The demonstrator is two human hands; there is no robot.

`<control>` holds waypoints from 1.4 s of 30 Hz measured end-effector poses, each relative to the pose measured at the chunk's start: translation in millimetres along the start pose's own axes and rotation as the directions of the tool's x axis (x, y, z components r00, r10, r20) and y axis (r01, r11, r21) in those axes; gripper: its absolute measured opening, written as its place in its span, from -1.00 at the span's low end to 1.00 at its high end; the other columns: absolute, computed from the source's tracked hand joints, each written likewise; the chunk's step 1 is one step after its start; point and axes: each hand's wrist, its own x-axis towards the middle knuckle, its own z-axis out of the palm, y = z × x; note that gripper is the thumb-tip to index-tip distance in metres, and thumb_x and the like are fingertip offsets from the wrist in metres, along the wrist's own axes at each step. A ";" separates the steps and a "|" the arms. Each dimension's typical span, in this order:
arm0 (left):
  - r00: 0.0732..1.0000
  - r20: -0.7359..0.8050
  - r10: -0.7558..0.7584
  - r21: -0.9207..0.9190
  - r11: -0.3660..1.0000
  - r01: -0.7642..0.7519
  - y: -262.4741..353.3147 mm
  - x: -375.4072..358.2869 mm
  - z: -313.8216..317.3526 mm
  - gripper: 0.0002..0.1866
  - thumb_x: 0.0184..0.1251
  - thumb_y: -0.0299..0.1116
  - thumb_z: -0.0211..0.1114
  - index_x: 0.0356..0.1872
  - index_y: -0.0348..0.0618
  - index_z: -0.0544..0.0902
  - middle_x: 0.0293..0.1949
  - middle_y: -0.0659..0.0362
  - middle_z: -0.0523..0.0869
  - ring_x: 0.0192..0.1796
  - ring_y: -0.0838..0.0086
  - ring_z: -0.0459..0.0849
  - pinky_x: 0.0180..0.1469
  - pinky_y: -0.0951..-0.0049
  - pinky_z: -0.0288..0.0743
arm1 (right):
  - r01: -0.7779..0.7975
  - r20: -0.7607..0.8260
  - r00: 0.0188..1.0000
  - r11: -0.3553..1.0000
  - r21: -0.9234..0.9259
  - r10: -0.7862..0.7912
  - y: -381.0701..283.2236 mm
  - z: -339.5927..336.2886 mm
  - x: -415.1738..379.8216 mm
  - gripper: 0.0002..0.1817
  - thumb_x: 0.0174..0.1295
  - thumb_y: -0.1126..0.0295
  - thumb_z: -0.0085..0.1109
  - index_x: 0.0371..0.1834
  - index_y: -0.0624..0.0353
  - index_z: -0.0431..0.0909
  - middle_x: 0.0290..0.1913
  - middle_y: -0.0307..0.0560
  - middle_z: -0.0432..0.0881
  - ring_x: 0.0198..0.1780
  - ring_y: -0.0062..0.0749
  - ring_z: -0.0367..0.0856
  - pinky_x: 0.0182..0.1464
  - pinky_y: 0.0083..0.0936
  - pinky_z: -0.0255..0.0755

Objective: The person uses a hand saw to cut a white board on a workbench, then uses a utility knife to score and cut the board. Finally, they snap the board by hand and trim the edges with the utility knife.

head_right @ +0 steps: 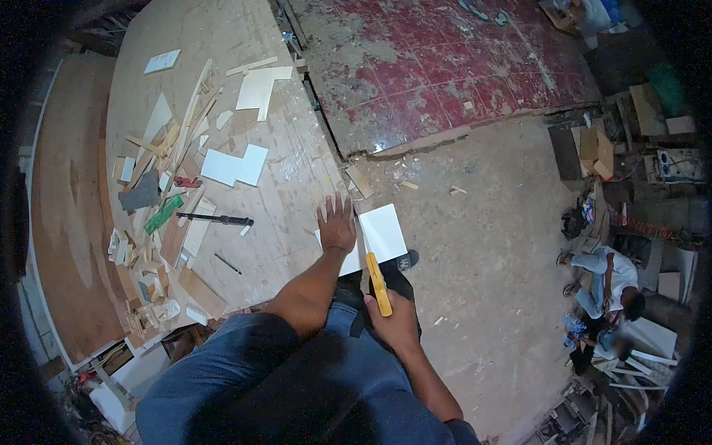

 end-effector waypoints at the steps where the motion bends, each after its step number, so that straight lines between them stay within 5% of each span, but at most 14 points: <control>1: 1.000 -0.001 0.003 0.000 1.000 -0.003 -0.6 -0.5 0.7 -0.34 0.59 -0.07 -0.11 0.65 0.14 0.06 0.69 0.16 -0.08 0.70 0.13 -0.16 0.62 -0.19 -0.35 | -0.030 0.011 0.999 1.000 0.007 0.030 -5.9 -3.4 -2.2 -0.68 0.34 0.22 0.32 -0.33 0.32 0.62 -0.48 0.16 0.66 -0.43 -0.13 0.69 -0.30 -0.26 0.51; 11: 1.000 0.029 0.008 -0.006 1.000 -0.008 -0.4 0.4 -2.6 -0.27 0.52 -0.09 -0.05 0.66 0.12 0.01 0.69 0.15 -0.09 0.70 0.13 -0.16 0.62 -0.17 -0.36 | 0.002 -0.082 0.997 1.000 0.003 -0.002 10.0 35.9 64.7 -0.69 0.33 0.24 0.26 -0.35 0.34 0.66 -0.43 0.28 0.67 -0.34 0.16 0.73 -0.30 -0.15 0.53; 16: 0.999 0.031 0.011 -0.003 1.000 -0.011 1.1 3.8 -1.6 -0.28 0.53 -0.10 -0.06 0.67 0.12 0.00 0.69 0.17 -0.09 0.70 0.12 -0.17 0.62 -0.17 -0.38 | -0.031 -0.058 0.998 0.999 0.026 0.033 -9.2 11.9 37.1 -0.71 0.31 0.23 0.28 -0.30 0.29 0.70 -0.41 0.30 0.67 -0.28 0.24 0.72 -0.26 -0.13 0.56; 26: 0.996 0.088 -0.018 0.011 1.000 0.017 2.3 2.2 -7.8 -0.33 0.60 -0.08 -0.17 0.66 0.06 0.03 0.70 0.21 -0.12 0.71 0.15 -0.19 0.63 -0.14 -0.37 | 0.008 -0.168 0.986 0.999 -0.037 -0.014 24.1 54.6 69.9 -0.70 0.29 0.24 0.27 -0.40 0.31 0.64 -0.45 0.30 0.66 -0.30 0.26 0.70 -0.28 -0.12 0.54; 28: 0.998 0.069 -0.009 0.016 1.000 0.008 2.4 0.0 -2.7 -0.33 0.60 -0.08 -0.17 0.66 0.06 0.03 0.70 0.22 -0.12 0.71 0.15 -0.19 0.63 -0.13 -0.37 | -0.066 -0.055 0.996 0.989 0.135 0.074 17.6 27.9 57.9 -0.70 0.30 0.23 0.26 -0.39 0.29 0.64 -0.42 0.31 0.66 -0.27 0.29 0.69 -0.26 -0.12 0.54; 30: 0.999 0.052 -0.011 0.021 1.000 0.010 1.5 4.5 -1.9 -0.33 0.59 -0.08 -0.17 0.65 0.05 0.04 0.70 0.22 -0.12 0.71 0.15 -0.19 0.63 -0.13 -0.36 | -0.170 0.001 0.985 0.981 0.096 0.171 -12.7 8.9 30.5 -0.70 0.31 0.23 0.27 -0.37 0.29 0.65 -0.39 0.32 0.66 -0.26 0.29 0.69 -0.24 -0.09 0.55; 32: 1.000 0.026 -0.007 -0.038 0.999 0.008 1.8 2.2 -1.6 -0.30 0.53 -0.15 -0.07 0.65 0.00 0.06 0.69 0.15 -0.08 0.70 0.11 -0.17 0.63 -0.13 -0.35 | -0.070 -0.075 0.995 0.997 0.014 0.070 -12.9 8.9 15.1 -0.67 0.33 0.20 0.25 -0.46 0.24 0.56 -0.56 0.10 0.56 -0.50 -0.13 0.60 -0.38 -0.25 0.42; 34: 0.999 0.054 -0.008 0.013 1.000 0.008 4.0 3.5 -4.8 -0.32 0.56 -0.12 -0.12 0.65 0.02 0.05 0.70 0.18 -0.09 0.70 0.13 -0.18 0.64 -0.13 -0.36 | -0.102 -0.080 0.992 0.995 -0.006 0.101 4.5 28.1 46.6 -0.67 0.31 0.19 0.26 -0.45 0.25 0.58 -0.55 0.12 0.59 -0.46 -0.11 0.66 -0.36 -0.21 0.45; 36: 0.998 0.060 -0.020 0.069 0.998 0.015 4.2 7.5 -12.6 -0.33 0.59 -0.09 -0.16 0.66 0.05 0.04 0.70 0.21 -0.11 0.70 0.15 -0.19 0.64 -0.13 -0.36 | -0.008 -0.146 0.989 1.000 -0.017 0.006 13.1 60.0 85.7 -0.70 0.29 0.21 0.26 -0.37 0.28 0.65 -0.42 0.31 0.66 -0.27 0.31 0.68 -0.25 -0.07 0.55; 42: 0.993 0.112 -0.030 0.016 0.999 0.028 1.4 0.0 -2.5 -0.32 0.59 -0.09 -0.13 0.66 0.05 0.03 0.70 0.21 -0.12 0.71 0.16 -0.21 0.63 -0.15 -0.38 | -0.106 -0.039 0.993 0.991 0.084 0.110 -4.1 11.7 31.0 -0.69 0.29 0.20 0.28 -0.35 0.30 0.67 -0.50 0.23 0.64 -0.37 0.14 0.73 -0.29 -0.16 0.54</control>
